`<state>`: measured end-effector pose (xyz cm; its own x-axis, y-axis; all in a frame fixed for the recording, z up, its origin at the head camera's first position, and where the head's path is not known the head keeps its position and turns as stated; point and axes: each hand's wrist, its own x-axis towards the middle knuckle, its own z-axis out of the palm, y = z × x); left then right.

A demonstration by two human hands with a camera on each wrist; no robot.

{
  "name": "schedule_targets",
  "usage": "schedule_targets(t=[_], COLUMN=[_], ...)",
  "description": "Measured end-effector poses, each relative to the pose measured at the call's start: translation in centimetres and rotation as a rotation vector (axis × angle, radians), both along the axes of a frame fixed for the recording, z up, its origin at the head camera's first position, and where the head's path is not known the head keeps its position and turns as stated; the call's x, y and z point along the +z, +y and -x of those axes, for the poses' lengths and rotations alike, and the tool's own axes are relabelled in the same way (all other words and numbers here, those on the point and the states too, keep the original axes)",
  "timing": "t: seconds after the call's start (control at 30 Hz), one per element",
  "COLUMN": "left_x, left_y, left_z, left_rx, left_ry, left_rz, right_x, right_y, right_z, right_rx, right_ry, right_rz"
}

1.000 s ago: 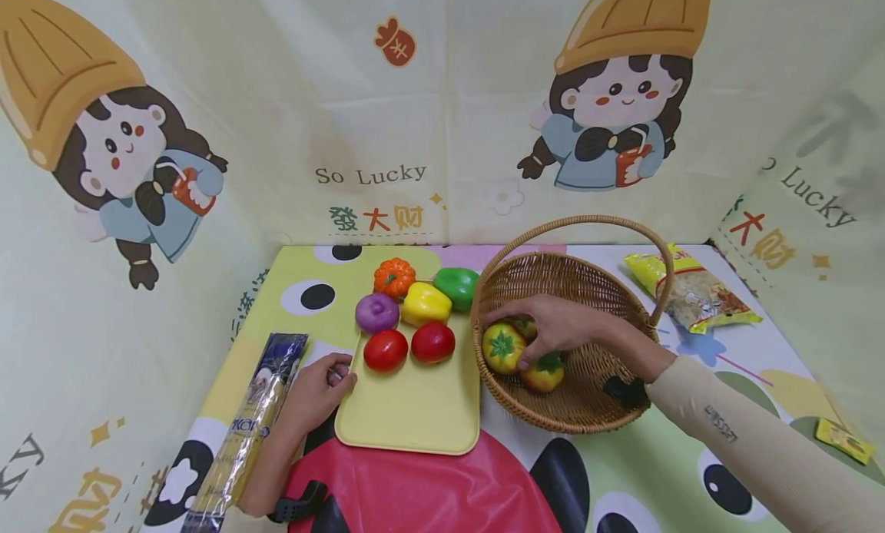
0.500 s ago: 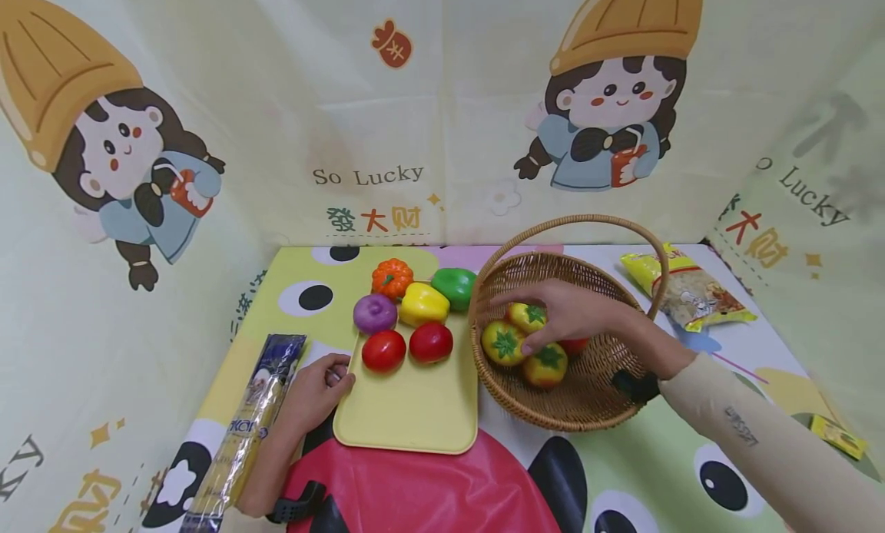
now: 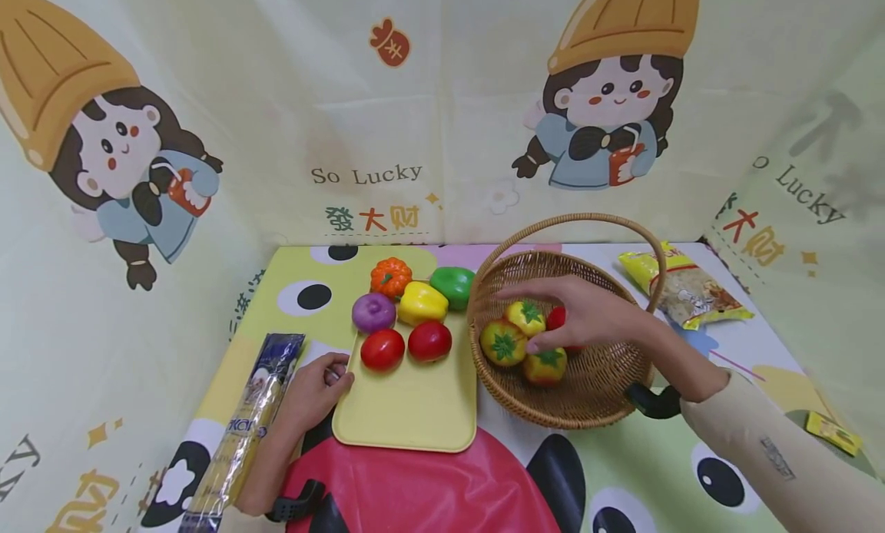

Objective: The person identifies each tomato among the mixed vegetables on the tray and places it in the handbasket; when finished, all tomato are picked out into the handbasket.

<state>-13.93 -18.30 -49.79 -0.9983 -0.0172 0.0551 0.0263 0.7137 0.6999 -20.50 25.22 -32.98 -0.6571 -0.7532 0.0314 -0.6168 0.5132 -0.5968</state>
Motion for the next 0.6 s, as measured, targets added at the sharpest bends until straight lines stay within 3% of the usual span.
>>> schedule_targets(t=[0.3,0.6], left_x=[-0.1,-0.1], left_y=[0.0,-0.1], left_z=[0.0,0.0], left_rx=[0.001,-0.001], left_ry=[0.003,0.01], left_rz=[-0.003,-0.007], right_x=[1.3,1.8], right_y=[-1.0,-2.8], right_z=[-3.2,-6.4], right_rx=[-0.059,-0.039], right_ry=[0.083,0.116], right_rz=[0.101,0.264])
